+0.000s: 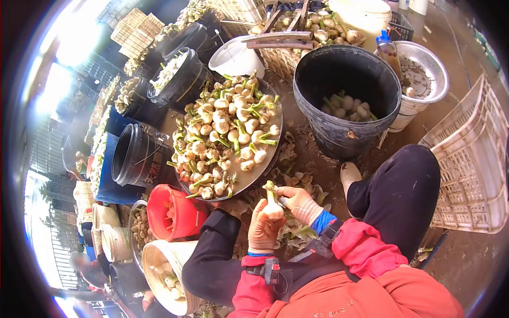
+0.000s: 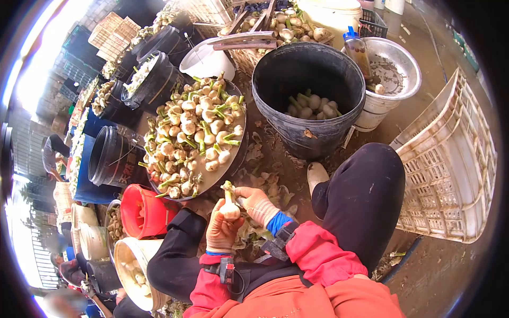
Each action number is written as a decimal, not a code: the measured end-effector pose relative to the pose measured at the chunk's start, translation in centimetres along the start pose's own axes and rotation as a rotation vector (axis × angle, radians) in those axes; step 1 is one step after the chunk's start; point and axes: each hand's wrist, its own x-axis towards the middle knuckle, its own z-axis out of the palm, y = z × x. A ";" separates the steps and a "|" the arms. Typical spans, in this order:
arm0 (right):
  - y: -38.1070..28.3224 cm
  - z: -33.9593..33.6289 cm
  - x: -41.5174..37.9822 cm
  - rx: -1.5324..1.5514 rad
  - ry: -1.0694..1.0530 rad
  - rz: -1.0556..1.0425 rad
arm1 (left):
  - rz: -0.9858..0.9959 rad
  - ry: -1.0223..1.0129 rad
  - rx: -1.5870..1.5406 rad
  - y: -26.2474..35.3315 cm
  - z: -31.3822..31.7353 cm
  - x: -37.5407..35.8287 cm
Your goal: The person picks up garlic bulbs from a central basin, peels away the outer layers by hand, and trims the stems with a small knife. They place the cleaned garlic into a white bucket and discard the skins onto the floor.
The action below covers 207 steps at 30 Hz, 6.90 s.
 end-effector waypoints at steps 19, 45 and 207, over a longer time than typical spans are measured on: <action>-0.7 0.6 -2.1 0.485 -0.098 -0.106 | -0.182 0.132 -0.318 0.4 1.4 0.4; -1.0 0.6 -1.4 0.252 -0.162 0.019 | -0.406 -0.054 -0.067 3.5 0.6 0.0; -0.4 1.1 -0.6 -0.040 -0.041 -0.186 | -0.155 0.135 -0.334 1.5 0.1 0.4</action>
